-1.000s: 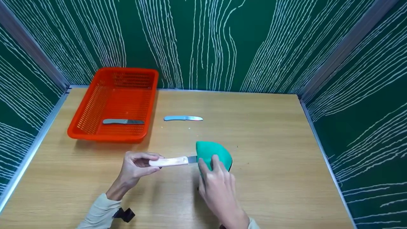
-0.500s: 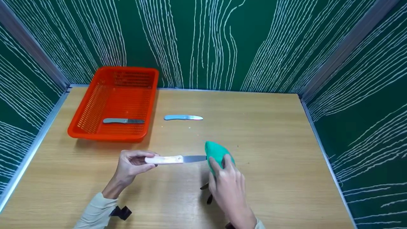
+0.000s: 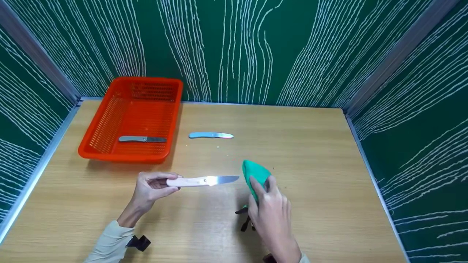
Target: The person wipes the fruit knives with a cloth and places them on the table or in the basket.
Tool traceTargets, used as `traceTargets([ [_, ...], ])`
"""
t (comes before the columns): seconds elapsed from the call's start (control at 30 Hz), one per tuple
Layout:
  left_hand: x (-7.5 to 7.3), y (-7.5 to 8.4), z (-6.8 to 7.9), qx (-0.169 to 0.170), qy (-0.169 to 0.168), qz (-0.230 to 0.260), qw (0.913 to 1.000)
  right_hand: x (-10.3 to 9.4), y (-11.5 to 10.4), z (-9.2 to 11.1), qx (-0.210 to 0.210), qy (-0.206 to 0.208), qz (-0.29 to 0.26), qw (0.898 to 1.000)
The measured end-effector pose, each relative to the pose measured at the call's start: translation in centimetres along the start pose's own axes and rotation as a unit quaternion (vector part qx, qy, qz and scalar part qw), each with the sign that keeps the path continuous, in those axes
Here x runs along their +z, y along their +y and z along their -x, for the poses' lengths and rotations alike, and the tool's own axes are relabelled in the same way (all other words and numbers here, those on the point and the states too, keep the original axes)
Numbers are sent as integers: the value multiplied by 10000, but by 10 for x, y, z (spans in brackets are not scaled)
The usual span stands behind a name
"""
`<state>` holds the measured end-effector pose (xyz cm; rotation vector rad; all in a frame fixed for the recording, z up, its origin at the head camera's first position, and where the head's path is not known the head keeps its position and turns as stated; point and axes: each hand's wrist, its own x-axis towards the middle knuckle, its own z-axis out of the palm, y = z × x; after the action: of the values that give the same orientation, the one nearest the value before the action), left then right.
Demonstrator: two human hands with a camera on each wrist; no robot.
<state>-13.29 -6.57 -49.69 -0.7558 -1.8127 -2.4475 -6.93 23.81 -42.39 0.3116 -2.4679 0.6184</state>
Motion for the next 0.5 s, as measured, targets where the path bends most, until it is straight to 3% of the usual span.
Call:
traceTargets([
  [0.5,11,0,-3,-198,66,-125,9997,-9,-19,-11,-196,126,-221,9995],
])
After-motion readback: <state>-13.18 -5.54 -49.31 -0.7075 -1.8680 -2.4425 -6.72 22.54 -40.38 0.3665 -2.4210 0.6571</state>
